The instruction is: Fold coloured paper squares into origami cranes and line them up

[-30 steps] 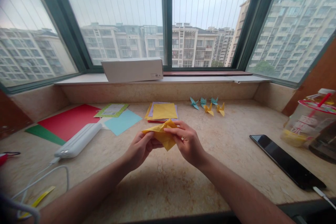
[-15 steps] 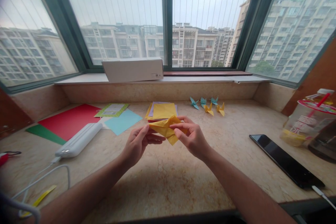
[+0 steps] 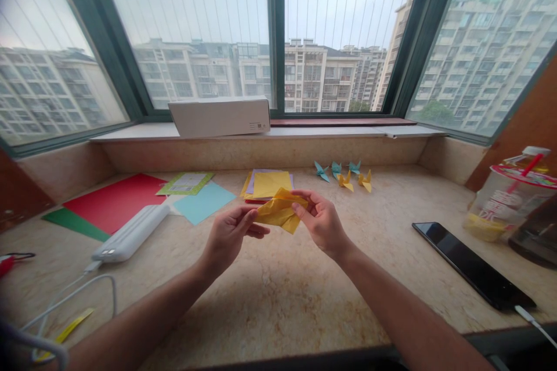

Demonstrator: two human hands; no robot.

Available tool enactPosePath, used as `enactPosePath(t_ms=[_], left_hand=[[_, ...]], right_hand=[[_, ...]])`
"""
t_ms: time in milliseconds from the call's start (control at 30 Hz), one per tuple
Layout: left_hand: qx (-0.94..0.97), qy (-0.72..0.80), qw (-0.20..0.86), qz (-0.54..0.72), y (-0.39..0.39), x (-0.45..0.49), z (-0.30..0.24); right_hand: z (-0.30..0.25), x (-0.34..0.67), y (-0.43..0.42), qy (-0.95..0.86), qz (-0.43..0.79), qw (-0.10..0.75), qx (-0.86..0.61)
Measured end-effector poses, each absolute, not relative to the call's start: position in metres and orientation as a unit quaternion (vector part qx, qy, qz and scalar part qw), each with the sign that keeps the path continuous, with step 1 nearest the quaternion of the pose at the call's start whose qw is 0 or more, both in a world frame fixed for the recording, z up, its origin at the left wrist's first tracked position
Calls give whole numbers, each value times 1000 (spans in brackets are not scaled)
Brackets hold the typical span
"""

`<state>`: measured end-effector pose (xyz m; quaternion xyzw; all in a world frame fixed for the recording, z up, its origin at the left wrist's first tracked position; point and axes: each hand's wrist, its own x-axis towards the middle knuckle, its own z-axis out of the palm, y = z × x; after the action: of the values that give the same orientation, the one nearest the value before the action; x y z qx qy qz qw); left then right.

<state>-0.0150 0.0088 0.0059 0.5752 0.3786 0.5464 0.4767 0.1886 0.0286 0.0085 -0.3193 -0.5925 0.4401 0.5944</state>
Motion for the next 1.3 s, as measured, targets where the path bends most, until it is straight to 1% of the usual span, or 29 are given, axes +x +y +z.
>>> enactPosePath(t_ms=[100,200,367,433,600,700,800,867,1067,1300], left_hand=[[619,391,429,529,7,-17,5],[665,408,384,494,4,-19,7],[696,413,376,450,0,-16,10],[690,425,371,454,0,-14,8],[672,406,411,464,1,-14,5],[706,421,349,450,0,-15,6],[740,437,271,433,-2,-16,8],[741,445,243,440,-2,-16,9],[718,458,230,471,1,-20,9],[724,454,223,470,-2,-18,14]], right_hand=[[9,190,30,-579,461,591,-322],[7,190,27,-610,443,574,-320],[1,184,18,-666,420,538,-301],[1,181,17,-662,424,540,-300],[3,179,20,-628,450,554,-310],[2,181,20,-649,426,542,-324],[3,183,18,-701,375,495,-351],[4,183,16,-728,344,466,-366],[9,181,10,-744,286,454,-399],[10,181,10,-735,324,447,-395]])
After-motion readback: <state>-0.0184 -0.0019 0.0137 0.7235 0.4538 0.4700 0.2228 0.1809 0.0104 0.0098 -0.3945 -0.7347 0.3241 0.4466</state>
